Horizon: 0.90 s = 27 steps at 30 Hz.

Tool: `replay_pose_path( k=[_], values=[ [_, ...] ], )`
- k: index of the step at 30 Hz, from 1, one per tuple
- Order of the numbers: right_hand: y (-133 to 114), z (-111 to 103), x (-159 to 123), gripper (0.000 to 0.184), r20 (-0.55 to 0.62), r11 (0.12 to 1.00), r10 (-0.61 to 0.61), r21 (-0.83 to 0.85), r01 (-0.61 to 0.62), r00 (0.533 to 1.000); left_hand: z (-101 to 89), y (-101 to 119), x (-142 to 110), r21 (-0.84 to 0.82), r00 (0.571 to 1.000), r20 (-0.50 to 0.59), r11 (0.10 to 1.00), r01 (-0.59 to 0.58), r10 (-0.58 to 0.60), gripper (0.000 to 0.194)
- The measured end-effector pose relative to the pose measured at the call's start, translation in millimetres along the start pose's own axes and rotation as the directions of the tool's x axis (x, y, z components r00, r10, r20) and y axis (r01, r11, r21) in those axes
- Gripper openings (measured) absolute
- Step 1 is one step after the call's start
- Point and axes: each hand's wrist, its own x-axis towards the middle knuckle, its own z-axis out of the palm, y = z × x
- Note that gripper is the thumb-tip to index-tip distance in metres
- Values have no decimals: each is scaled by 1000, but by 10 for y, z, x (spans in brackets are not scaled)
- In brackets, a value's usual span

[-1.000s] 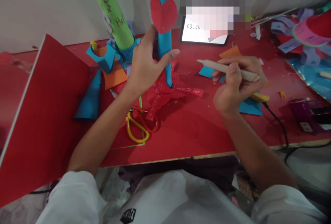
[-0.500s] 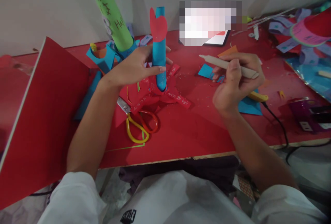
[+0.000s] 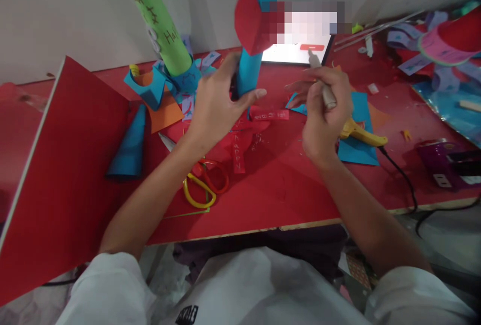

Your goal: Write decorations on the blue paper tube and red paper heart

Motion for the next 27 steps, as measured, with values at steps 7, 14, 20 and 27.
replay_pose_path(
  k=[7,14,20,27],
  values=[
    [107,58,-137,29,61,996,10,91,-16,998,-160,-375,130,-199,953,299,980,8,53,67],
    [87,291,-373,27,192,996,77,-51,-69,978,-206,-453,181,-195,967,242,980,-32,80,64],
    [118,416,-411,26,243,994,26,-107,0,970,-97,-405,171,-120,984,172,992,-28,49,66],
    [142,405,-428,26,281,988,88,-147,-48,955,-112,-462,188,-83,986,168,997,4,10,61]
  ],
)
